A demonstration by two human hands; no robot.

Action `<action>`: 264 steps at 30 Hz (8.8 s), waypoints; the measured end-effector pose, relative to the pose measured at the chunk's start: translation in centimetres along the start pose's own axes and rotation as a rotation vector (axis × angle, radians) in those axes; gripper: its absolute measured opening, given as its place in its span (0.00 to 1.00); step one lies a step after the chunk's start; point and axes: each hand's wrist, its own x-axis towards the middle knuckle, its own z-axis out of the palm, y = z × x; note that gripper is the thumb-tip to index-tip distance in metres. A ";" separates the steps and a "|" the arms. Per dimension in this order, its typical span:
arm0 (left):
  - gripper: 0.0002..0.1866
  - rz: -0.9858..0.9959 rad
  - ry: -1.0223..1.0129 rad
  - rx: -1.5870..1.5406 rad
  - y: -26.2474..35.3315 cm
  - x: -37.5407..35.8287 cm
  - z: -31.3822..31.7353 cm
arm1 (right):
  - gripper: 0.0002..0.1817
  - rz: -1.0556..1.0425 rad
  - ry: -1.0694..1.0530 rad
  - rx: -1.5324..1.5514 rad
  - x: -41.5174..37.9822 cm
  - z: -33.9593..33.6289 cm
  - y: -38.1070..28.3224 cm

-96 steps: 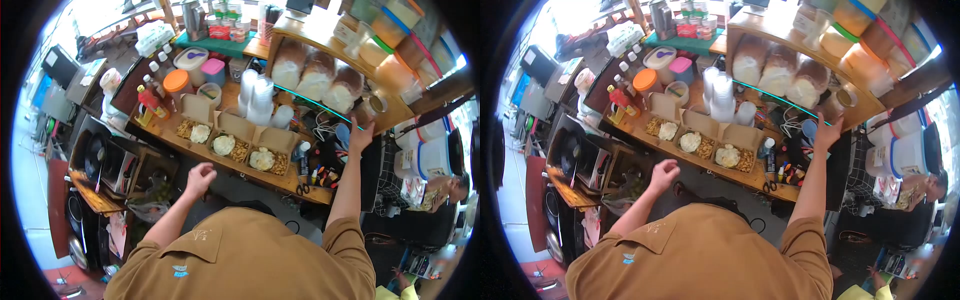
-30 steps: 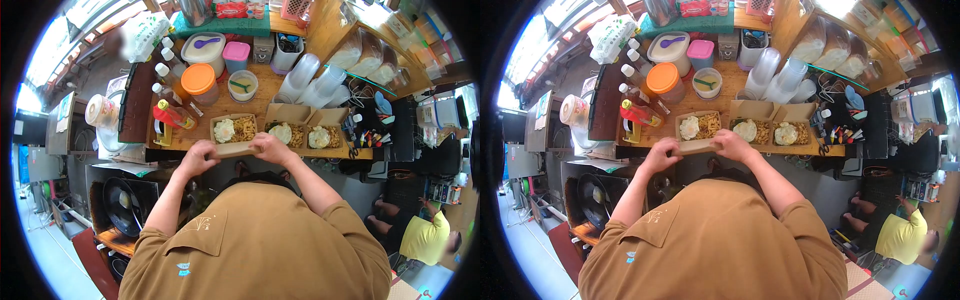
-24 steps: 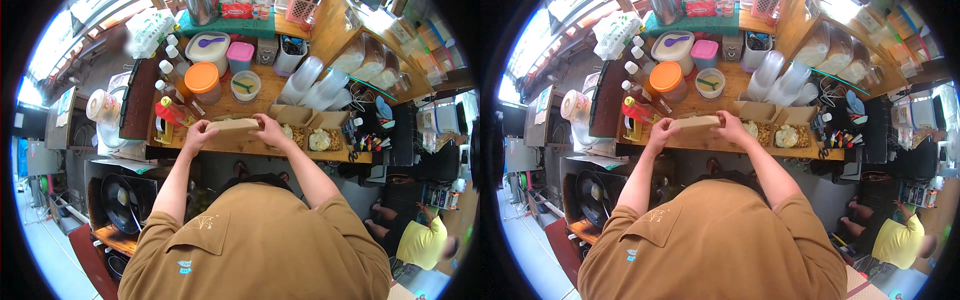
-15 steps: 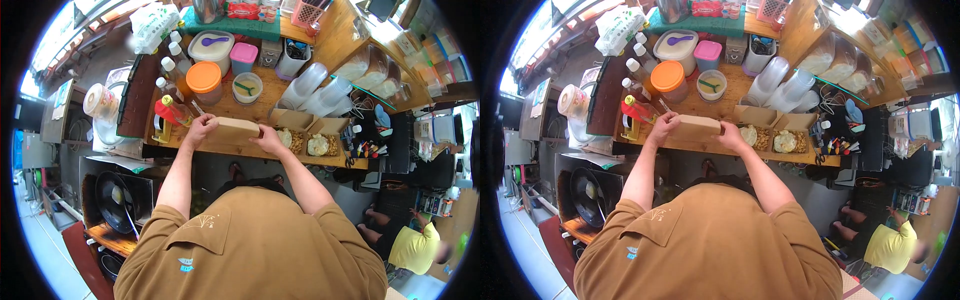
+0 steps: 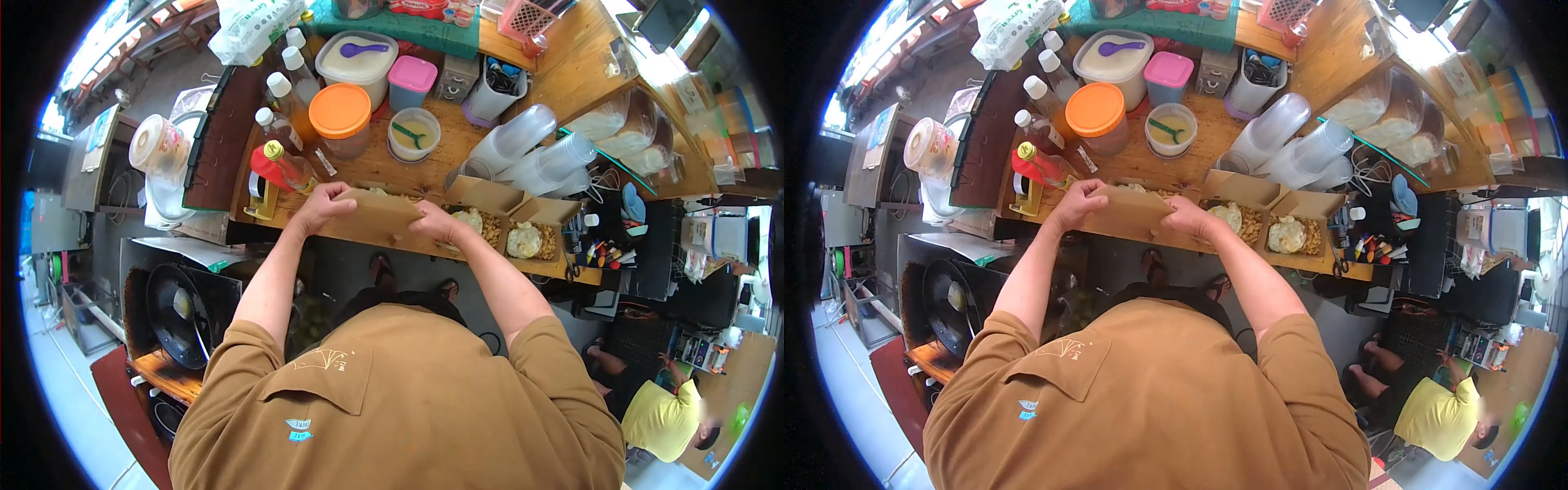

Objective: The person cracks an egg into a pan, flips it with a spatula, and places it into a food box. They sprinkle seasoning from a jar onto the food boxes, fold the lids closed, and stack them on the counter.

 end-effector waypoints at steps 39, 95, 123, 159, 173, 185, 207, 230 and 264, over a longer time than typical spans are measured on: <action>0.31 -0.010 0.437 1.187 -1.4 6.8 6.3 | 0.26 0.502 0.684 0.971 -0.2 10.7 4.2; 0.29 0.047 -0.500 0.996 -4.0 5.9 18.4 | 0.18 -0.010 1.057 -0.119 -11.7 4.1 -2.6; 0.35 0.282 -0.039 1.249 9.0 4.7 25.1 | 0.17 0.350 0.577 1.184 -14.6 7.0 12.5; 0.26 0.201 0.275 0.975 7.4 -6.2 23.8 | 0.18 -0.387 0.667 -0.223 -22.5 1.6 7.6; 0.18 -0.087 -0.487 0.462 4.5 8.6 16.2 | 0.25 -0.039 0.978 -0.008 -21.1 0.4 8.4; 0.16 -0.171 -0.040 -0.006 -1.7 12.4 18.2 | 0.23 0.272 1.180 0.319 -17.6 3.0 12.7; 0.24 0.104 0.055 0.700 -3.7 12.7 21.1 | 0.38 -0.129 1.071 1.214 -14.7 4.4 14.4; 0.24 0.149 0.038 0.899 -2.4 11.8 21.5 | 0.21 -0.055 0.932 1.490 -13.4 3.3 14.3; 0.25 0.639 -0.252 1.352 -0.3 3.6 24.8 | 0.19 0.267 1.872 -0.110 -10.3 -8.1 5.2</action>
